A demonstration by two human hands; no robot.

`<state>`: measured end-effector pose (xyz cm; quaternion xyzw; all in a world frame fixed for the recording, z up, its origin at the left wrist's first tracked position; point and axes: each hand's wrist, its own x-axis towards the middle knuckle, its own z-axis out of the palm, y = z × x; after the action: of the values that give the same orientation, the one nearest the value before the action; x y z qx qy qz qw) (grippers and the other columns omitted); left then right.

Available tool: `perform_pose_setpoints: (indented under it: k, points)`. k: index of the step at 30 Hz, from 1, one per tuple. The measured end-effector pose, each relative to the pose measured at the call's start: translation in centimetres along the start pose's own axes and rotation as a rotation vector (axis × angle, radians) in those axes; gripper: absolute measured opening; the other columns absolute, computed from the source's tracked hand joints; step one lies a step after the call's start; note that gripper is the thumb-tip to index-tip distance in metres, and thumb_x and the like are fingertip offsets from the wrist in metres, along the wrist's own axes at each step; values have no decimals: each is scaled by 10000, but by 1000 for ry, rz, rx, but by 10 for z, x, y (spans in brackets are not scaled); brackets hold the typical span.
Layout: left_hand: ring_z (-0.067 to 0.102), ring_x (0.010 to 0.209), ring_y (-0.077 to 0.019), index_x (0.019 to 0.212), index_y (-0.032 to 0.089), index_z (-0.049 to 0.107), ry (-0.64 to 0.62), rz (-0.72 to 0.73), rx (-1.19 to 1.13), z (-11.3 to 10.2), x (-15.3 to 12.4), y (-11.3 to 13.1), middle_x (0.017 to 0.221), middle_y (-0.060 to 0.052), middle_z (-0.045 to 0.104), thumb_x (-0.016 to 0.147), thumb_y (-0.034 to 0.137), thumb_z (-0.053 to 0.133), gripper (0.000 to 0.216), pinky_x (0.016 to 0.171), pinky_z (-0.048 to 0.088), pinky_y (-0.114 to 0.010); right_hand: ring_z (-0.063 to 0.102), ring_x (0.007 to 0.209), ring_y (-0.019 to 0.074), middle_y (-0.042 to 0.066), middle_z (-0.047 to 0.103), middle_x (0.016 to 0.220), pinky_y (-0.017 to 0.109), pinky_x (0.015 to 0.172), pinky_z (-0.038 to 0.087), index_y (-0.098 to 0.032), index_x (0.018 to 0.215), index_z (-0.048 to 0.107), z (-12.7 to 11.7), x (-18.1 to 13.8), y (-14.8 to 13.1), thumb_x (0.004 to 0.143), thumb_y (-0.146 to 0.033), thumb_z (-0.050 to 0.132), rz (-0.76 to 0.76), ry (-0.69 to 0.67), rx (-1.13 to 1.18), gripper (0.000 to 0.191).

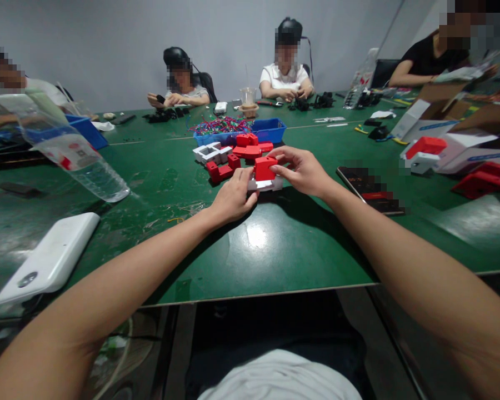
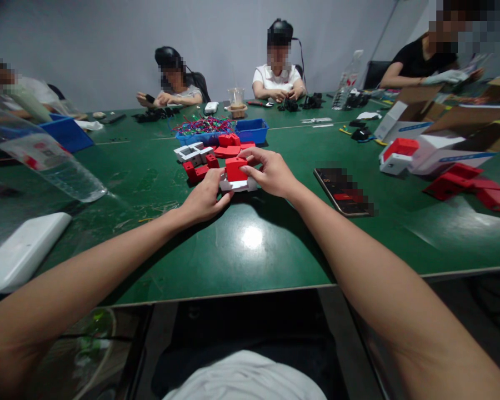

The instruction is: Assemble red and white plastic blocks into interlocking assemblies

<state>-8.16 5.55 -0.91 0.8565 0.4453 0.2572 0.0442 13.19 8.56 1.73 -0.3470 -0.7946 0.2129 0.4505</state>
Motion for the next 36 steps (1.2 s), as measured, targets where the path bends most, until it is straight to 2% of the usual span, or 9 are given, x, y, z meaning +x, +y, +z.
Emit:
perform_pose_setpoints:
  k: [9,16,29,36]
  points:
    - [535,1239,-306,1395,130,362,-5,-7,7,-1,0,1,1314,-174,507,881,270,555,566,1041,484,-463,666,843,213,69,744,971,343,771,508,-178,1014,715,0,-1,-3,793,-282,653,-16,-9,-80,252]
    - [532,1227,-325,1394,59,368,1,21,7,1,0,-1,1303,-214,505,875,259,553,586,1040,480,-479,665,857,213,85,744,998,342,796,501,-149,1024,714,0,-1,-3,799,-271,641,-31,-28,-111,266]
    - [550,1208,-320,1374,106,374,31,39,40,4,0,-5,1264,-184,512,872,281,549,559,1020,503,-482,652,883,216,88,740,1001,333,811,476,-144,1004,708,-2,-2,-3,812,-237,623,-24,-91,-167,229]
    - [553,1201,-320,1373,119,372,29,34,40,5,0,-5,1264,-180,510,870,283,551,559,1009,509,-489,626,808,192,83,733,968,310,756,457,-138,1009,706,-3,-2,-3,818,-246,619,-24,-102,-196,236]
